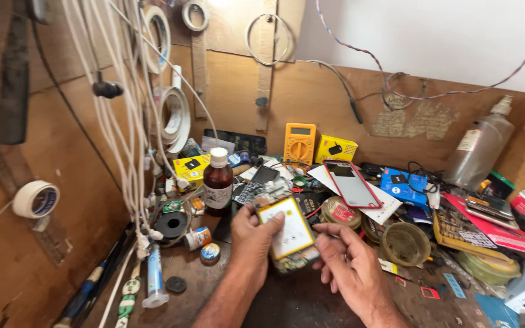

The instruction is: The person is repairing a disassembled mobile phone on a cluttered workbench. They use a small screwdriver to manipulate components on the motherboard and adjust the battery connector. The person handles the phone's internal parts, including the battery and circuit board, while working in a stationary position.

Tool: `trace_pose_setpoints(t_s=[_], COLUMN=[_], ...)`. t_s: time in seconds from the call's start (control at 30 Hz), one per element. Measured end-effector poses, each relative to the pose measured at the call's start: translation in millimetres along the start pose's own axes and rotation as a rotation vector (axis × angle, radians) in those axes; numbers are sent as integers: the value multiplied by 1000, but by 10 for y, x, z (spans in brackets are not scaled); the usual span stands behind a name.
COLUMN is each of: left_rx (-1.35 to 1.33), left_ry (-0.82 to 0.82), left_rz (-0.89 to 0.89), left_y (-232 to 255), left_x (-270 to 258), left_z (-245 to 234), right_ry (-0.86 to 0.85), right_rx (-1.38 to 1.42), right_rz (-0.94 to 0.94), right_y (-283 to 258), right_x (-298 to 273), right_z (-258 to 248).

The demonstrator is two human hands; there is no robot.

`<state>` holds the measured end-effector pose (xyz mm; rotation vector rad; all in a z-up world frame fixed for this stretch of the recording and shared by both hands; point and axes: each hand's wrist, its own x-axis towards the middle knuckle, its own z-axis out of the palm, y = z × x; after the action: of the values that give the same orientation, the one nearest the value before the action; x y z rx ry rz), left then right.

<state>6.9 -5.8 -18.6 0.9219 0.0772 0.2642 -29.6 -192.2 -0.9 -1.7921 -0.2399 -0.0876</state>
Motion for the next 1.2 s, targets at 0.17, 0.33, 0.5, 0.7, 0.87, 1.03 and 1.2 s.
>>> trace_pose_setpoints(t_s=[0.17,0.33,0.5,0.7,0.87,1.03,1.2], left_rx=[-164,-123,63,83,112,32,41], left_ry=[-116,-141,-134,-81,-76,-78,-65], left_rz=[-52,-84,-174,-77,-90,-97,-100], left_y=[-85,21,142,66,79,80,118], left_x=[2,-70,-129,-98,-118,-126,-131], left_z=[8,39,82,47,48,67,71], right_ry=[-10,103,170,159,309,371,384], right_rx=[49,175,274,141,-527,-666,-675], right_rz=[43,27,-12,-121,-542,-667,-648], right_y=[-45,-46,-4,121,43,-78,-78], right_x=[11,24,57,71,-33,-71,-71], right_z=[71,41,-41,-59,82,138,158])
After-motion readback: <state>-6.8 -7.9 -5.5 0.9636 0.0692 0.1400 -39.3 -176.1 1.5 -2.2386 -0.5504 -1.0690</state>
